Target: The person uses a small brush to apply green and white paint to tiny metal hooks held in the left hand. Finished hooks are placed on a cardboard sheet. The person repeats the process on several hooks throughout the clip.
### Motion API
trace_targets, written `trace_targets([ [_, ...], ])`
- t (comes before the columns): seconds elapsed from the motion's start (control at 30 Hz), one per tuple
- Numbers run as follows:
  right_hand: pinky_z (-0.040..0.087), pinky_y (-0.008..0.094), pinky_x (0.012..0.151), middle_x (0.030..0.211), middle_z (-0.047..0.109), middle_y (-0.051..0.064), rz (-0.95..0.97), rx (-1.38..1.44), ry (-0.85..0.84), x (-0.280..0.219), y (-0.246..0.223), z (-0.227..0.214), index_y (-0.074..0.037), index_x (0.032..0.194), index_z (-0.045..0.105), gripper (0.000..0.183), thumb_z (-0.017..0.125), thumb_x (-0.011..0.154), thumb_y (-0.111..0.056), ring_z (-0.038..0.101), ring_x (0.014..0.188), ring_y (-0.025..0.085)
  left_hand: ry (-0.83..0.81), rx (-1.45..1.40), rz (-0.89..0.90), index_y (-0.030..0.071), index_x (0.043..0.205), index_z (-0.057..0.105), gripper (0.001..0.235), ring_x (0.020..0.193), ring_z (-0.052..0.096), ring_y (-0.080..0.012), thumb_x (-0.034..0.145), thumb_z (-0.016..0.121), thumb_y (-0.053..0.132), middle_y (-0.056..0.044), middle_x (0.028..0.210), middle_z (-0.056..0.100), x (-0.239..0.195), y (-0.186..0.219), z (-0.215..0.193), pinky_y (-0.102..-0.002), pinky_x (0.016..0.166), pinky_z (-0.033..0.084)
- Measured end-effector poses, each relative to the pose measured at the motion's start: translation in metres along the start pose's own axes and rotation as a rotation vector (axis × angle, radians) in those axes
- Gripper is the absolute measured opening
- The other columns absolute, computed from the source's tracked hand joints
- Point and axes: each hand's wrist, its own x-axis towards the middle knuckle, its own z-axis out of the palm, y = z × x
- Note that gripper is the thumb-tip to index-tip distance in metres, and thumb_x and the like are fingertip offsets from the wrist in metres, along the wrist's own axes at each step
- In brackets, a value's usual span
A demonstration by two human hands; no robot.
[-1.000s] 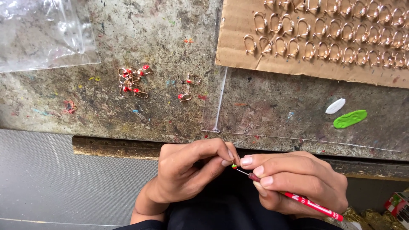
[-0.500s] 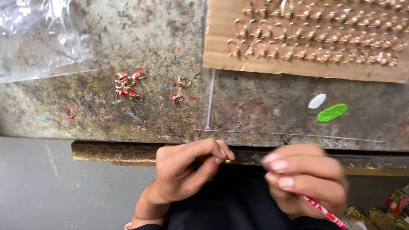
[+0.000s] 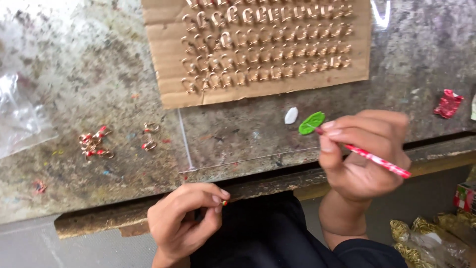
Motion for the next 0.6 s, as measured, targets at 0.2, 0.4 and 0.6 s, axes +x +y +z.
trace_targets([
  [0.2, 0.05, 0.034, 0.08, 0.088, 0.071, 0.012, 0.012, -0.016, -0.048, 0.008, -0.007, 0.004, -0.002, 0.091, 0.066, 0.013, 0.072, 0.097, -0.011, 0.06, 0.087, 0.026, 0.043, -0.017, -0.036, 0.004, 0.086, 0.062, 0.019, 0.076, 0.081, -0.0184, 0.08, 0.076, -0.006, -0.014, 0.082, 0.076, -0.006, -0.004, 0.005, -0.021, 0.07, 0.066],
  [0.4, 0.05, 0.036, 0.082, 0.088, 0.072, 0.014, 0.034, -0.043, -0.08, 0.011, -0.013, 0.008, -0.001, 0.09, 0.067, 0.014, 0.069, 0.099, -0.011, 0.061, 0.084, 0.028, 0.045, 0.045, -0.04, 0.006, 0.09, 0.063, 0.019, 0.079, 0.082, -0.0164, 0.082, 0.077, -0.003, -0.015, 0.089, 0.078, -0.007, -0.005, 0.006, -0.019, 0.07, 0.064],
  [0.6, 0.049, 0.038, 0.085, 0.087, 0.071, 0.014, 0.062, -0.027, -0.034, 0.008, -0.017, 0.011, 0.0, 0.089, 0.065, 0.014, 0.07, 0.098, -0.01, 0.064, 0.08, 0.027, 0.124, 0.055, -0.022, 0.006, 0.093, 0.06, 0.026, 0.071, 0.079, -0.0121, 0.08, 0.078, -0.007, -0.016, 0.092, 0.077, -0.013, -0.01, 0.008, -0.015, 0.052, 0.05],
])
